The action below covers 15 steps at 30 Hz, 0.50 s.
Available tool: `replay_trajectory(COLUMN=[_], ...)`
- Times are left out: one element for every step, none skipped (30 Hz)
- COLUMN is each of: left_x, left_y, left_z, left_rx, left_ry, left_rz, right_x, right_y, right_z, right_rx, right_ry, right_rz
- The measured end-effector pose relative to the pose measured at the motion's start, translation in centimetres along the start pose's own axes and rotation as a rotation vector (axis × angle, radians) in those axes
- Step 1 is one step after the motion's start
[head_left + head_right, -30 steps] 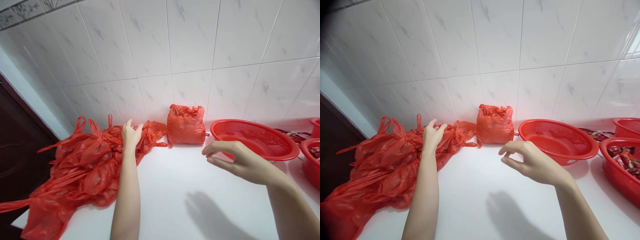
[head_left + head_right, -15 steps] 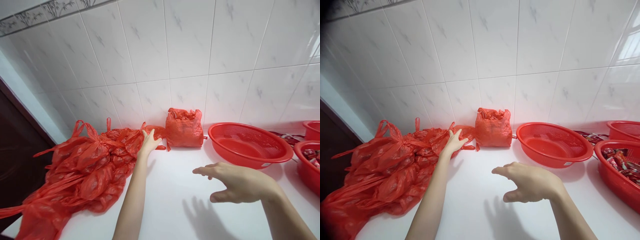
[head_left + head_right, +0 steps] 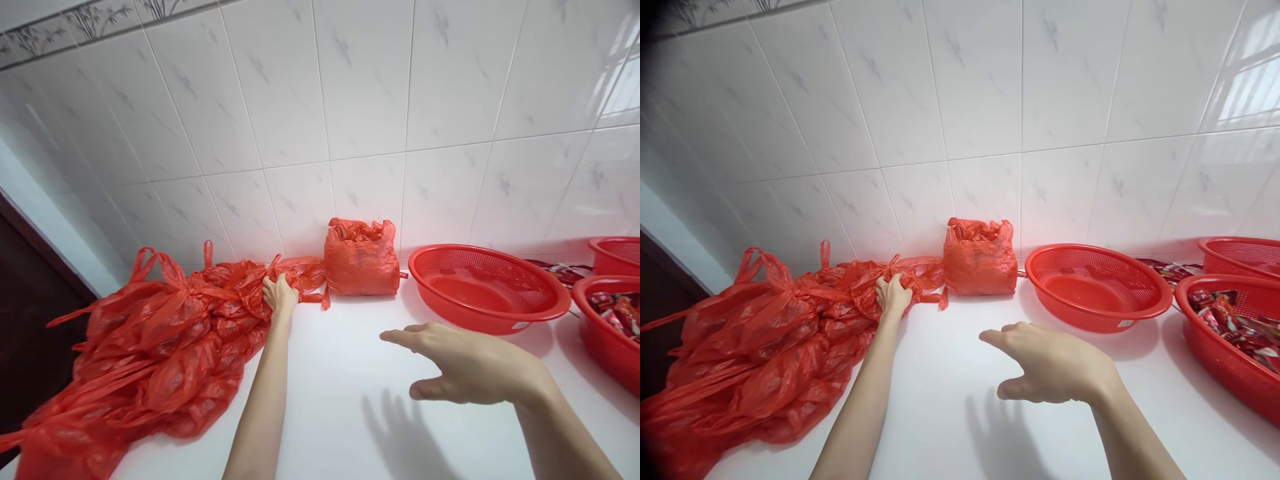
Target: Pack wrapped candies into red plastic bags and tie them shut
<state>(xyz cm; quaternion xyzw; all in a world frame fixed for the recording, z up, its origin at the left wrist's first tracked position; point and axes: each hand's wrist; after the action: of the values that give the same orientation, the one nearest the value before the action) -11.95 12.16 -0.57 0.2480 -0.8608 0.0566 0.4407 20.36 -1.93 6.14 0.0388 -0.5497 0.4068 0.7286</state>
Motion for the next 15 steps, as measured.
replay_trajectory(left_x=[0.2,0.3,0.6,0.8,0.9,1.0,1.0,0.9,0.7,0.5,0.3,0.1,0.0,0.0,0.1], left_y=[0.2,0.4,0.6,0.9,1.0,1.2,1.3,1.3,1.3,1.3,1.2,1.1,1.1,1.0,1.0], left_z=[0.1,0.1,0.1,0.0,-0.1,-0.2,-0.2,-0.2,-0.2,-0.1,0.0,0.1,0.2,0.2,0.1], left_rx=[-0.013,-0.03,-0.049,-0.068,-0.086,-0.099,-0.106,-0.108,-0.105,-0.098,-0.09,-0.082,-0.078,-0.078,-0.084], left_ry=[-0.01,-0.023,-0.035,-0.047,-0.058,-0.068,-0.077,-0.087,-0.098,-0.11,-0.125,-0.141,-0.159,-0.179,-0.201], left_rz=[0.003,0.0,-0.008,-0.022,-0.037,-0.051,-0.06,-0.063,-0.057,-0.047,-0.032,-0.017,-0.005,0.001,0.001], right_x=[0.0,0.0,0.0,0.0,0.1,0.1,0.1,0.1,0.1,0.1,0.1,0.1,0.1,0.1,0.1], right_y=[0.1,0.1,0.2,0.2,0.3,0.3,0.3,0.4,0.4,0.5,0.5,0.5,0.5,0.5,0.5], right_z=[0.0,0.0,0.0,-0.1,-0.1,-0.1,-0.1,-0.1,0.0,0.0,0.1,0.2,0.3,0.3,0.4], right_rx=[-0.015,-0.027,-0.036,-0.044,-0.048,-0.049,-0.049,-0.049,-0.05,-0.051,-0.05,-0.049,-0.049,-0.049,-0.05], right_ry=[0.004,0.01,0.019,0.027,0.032,0.032,0.03,0.024,0.019,0.013,0.011,0.009,0.011,0.012,0.011], right_rz=[0.003,0.005,0.007,0.008,0.007,0.005,0.002,0.0,0.001,0.003,0.006,0.008,0.009,0.008,0.007])
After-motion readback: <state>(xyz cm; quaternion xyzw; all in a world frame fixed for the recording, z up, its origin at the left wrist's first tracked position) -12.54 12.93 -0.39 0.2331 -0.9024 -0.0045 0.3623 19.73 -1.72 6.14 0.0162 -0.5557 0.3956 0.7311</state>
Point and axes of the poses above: each hand's wrist, its own y-axis towards the middle knuckle, its own x-axis out of the back of the hand, z = x × y, and after that the axes turned 15 degrees about z, right-handed
